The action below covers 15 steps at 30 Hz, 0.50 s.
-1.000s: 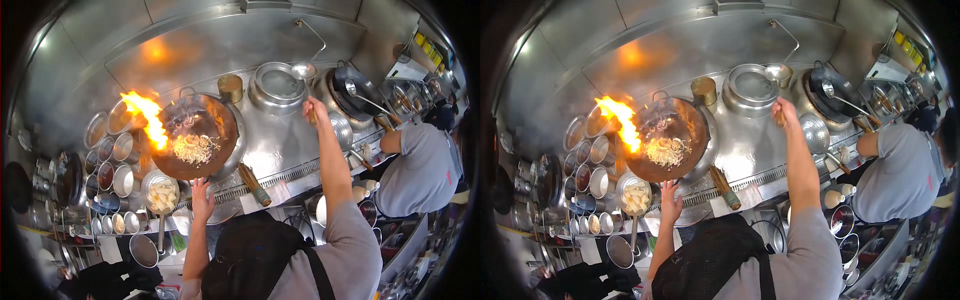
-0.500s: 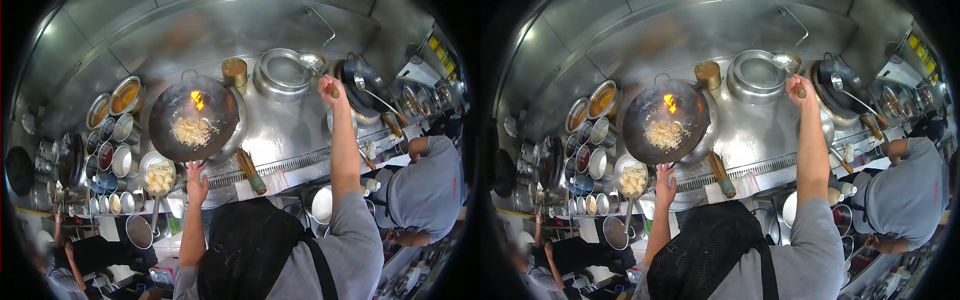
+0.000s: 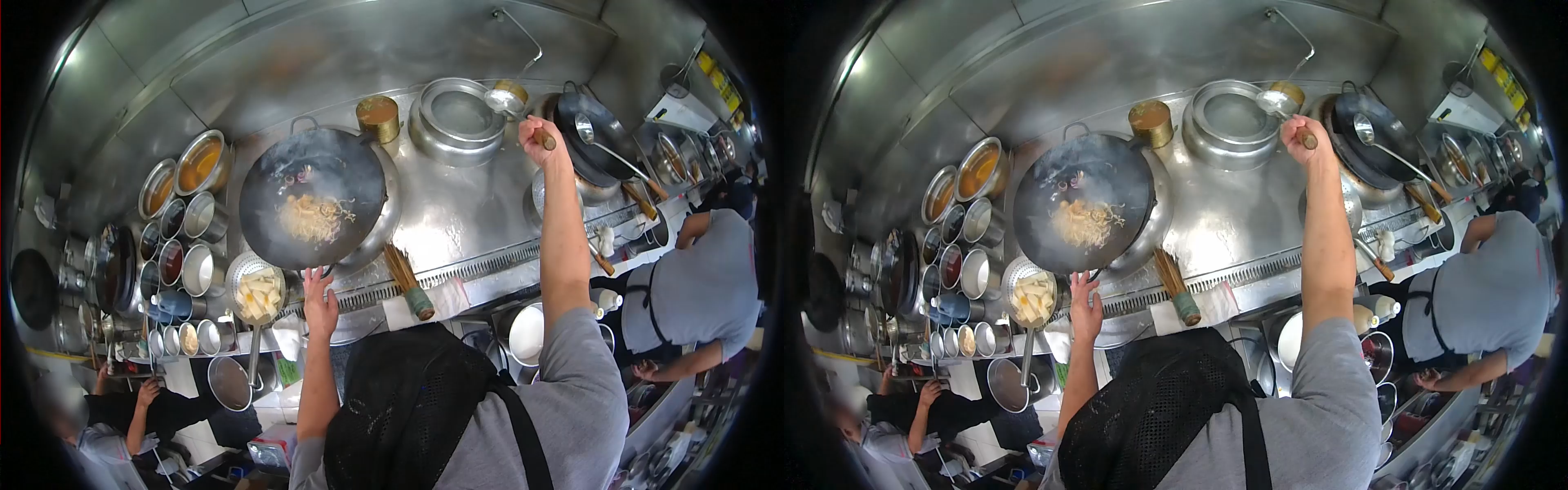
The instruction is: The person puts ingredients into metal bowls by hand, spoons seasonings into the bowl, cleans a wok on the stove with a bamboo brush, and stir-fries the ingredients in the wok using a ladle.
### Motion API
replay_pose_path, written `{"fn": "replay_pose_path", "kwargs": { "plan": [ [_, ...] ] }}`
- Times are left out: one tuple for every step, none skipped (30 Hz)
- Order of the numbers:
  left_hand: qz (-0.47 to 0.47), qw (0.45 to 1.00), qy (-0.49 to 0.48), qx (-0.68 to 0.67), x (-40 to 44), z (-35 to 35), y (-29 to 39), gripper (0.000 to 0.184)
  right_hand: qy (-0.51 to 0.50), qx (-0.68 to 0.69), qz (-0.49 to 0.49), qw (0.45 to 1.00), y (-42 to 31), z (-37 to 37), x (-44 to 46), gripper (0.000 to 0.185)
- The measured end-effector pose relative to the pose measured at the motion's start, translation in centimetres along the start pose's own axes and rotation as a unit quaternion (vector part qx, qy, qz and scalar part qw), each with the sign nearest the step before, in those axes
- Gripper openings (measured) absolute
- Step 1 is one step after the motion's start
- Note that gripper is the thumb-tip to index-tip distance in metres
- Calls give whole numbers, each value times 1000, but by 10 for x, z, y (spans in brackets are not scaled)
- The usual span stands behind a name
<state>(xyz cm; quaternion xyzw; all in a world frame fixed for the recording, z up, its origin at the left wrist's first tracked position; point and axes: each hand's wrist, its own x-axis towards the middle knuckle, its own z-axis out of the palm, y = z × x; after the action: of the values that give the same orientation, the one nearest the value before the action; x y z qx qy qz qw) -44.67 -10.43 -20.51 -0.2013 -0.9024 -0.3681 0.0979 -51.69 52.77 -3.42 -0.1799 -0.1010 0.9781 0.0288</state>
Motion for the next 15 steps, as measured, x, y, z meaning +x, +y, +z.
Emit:
{"fn": "replay_pose_path", "kwargs": {
  "plan": [
    [2,1000,0,0,1,1,-1,29,-6,-5,0,1000,-2,0,1,25],
    [1,1000,0,4,0,1,-2,29,-11,-10,-1,1000,-4,0,2,26],
    [0,1000,0,8,0,2,-2,29,-11,-10,-2,1000,-4,2,1,26],
    [1,1000,0,8,0,2,-2,29,-2,-14,-7,1000,-4,4,0,26],
    [1,1000,1,9,-1,2,-2,29,7,-19,-13,1000,-5,6,-1,26],
    [0,1000,2,10,-1,2,-1,29,6,-19,-14,1000,-5,7,-1,26],
    [0,1000,2,10,-1,2,0,29,-1,-24,-11,1000,-5,8,-2,26],
    [1,1000,8,6,-1,3,2,29,-8,-30,-9,999,-5,8,-2,26],
    [1,1000,14,2,-1,3,2,29,-8,-29,-9,999,-5,7,-3,26],
    [1,1000,15,2,0,3,2,29,-16,-36,-15,999,-5,6,-2,25],
    [0,1000,15,1,0,4,2,29,-23,-43,-20,999,-5,6,-2,25],
    [-1,1000,16,0,0,4,1,29,-23,-43,-20,999,-6,4,0,25],
    [-2,1000,16,0,0,4,1,29,-20,-29,-13,999,-6,2,1,24],
    [-5,1000,16,2,0,5,1,30,-16,-15,-7,1000,-7,0,3,23],
    [-7,1000,16,4,0,5,2,30,-17,-15,-7,1000,-6,1,2,23]
  ]
}}
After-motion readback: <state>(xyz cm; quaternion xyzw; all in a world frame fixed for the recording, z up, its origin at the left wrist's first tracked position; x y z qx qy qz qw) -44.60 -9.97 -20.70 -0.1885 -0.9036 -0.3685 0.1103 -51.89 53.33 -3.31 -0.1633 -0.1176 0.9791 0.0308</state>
